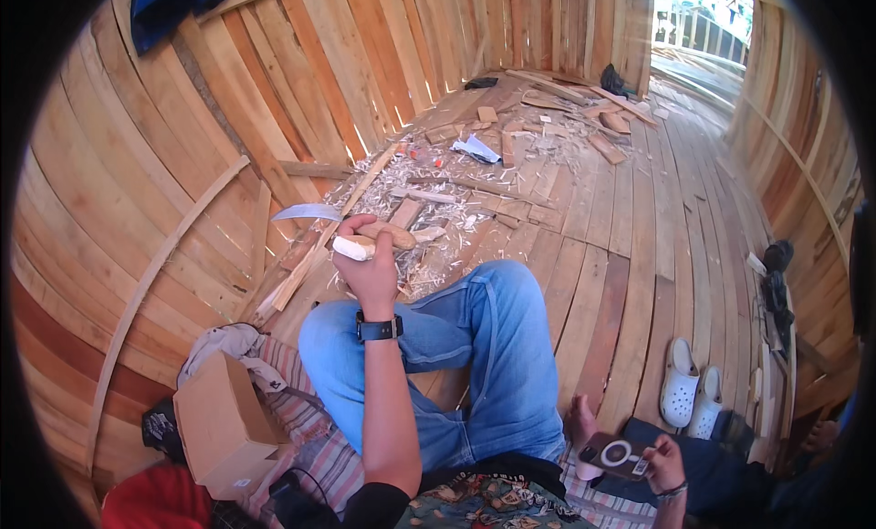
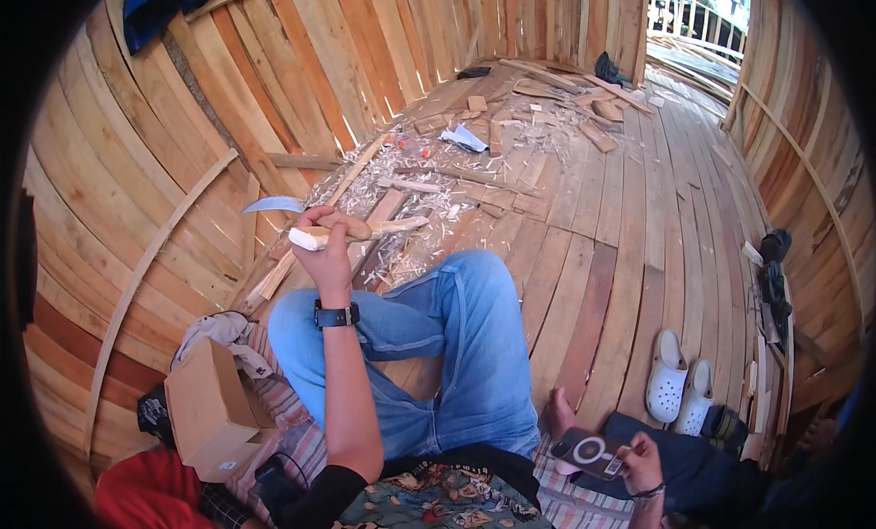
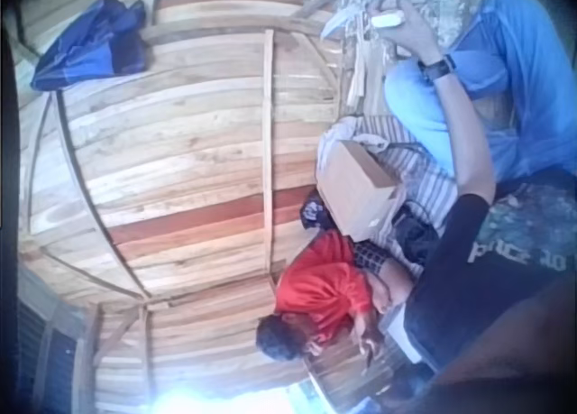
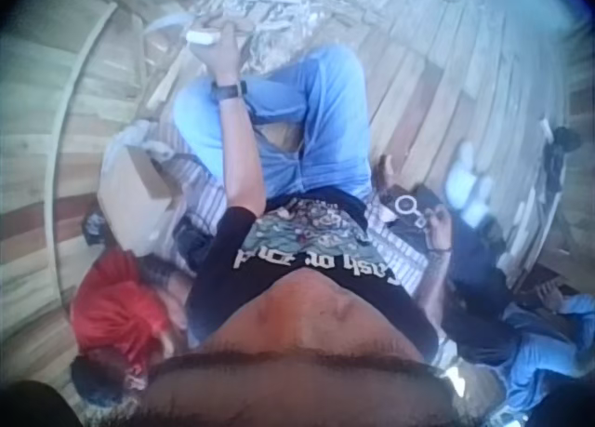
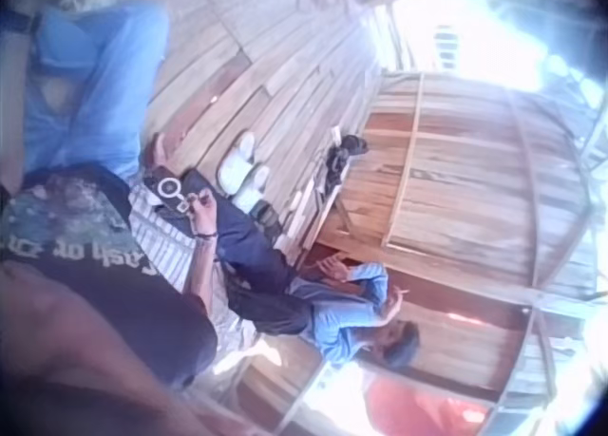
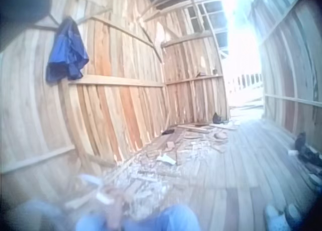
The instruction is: The person carves a piece of wood using a large knife. They hold the wood with one hand and shave off thin layers with the blade, accumulating wood shavings on the floor.
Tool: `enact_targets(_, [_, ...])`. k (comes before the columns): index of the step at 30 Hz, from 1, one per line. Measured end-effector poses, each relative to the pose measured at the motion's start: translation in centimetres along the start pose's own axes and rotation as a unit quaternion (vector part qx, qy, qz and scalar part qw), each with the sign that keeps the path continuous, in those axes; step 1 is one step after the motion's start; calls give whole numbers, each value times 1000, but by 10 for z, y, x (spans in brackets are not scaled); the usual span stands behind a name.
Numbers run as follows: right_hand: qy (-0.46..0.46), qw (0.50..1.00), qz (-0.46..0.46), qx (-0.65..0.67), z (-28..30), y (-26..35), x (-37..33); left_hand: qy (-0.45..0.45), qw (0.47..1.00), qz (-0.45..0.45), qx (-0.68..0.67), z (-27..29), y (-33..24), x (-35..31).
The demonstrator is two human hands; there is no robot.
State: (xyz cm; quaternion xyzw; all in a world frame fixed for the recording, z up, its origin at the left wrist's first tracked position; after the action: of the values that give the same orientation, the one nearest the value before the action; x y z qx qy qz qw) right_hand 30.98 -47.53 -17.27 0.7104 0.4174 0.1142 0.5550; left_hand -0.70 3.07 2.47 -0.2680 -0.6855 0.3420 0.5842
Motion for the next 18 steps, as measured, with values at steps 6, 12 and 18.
enact_targets(6, [114,972,105,177,-129,87,38,0,999,-17,31,-9,-3,8])
enact_targets(12, [366,852,28,373,-281,107,95,6,999,-5,42,-7,0,19])
enact_targets(18, [495,752,-169,401,-389,61,128,-2,998,32,-53,-10,15,38])
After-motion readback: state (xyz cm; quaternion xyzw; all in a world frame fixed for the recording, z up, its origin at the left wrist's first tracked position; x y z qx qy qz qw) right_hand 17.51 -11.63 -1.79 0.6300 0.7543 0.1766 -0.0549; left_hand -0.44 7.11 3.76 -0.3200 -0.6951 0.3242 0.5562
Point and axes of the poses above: each hand's wrist, its own x-axis towards the middle knuckle, its own z-axis out of the back of the hand, y = z × x, the point moved 4 cm from there along x, towards the middle knuckle, and after that the axes turned 5 degrees about x, right-handed, at the moved point
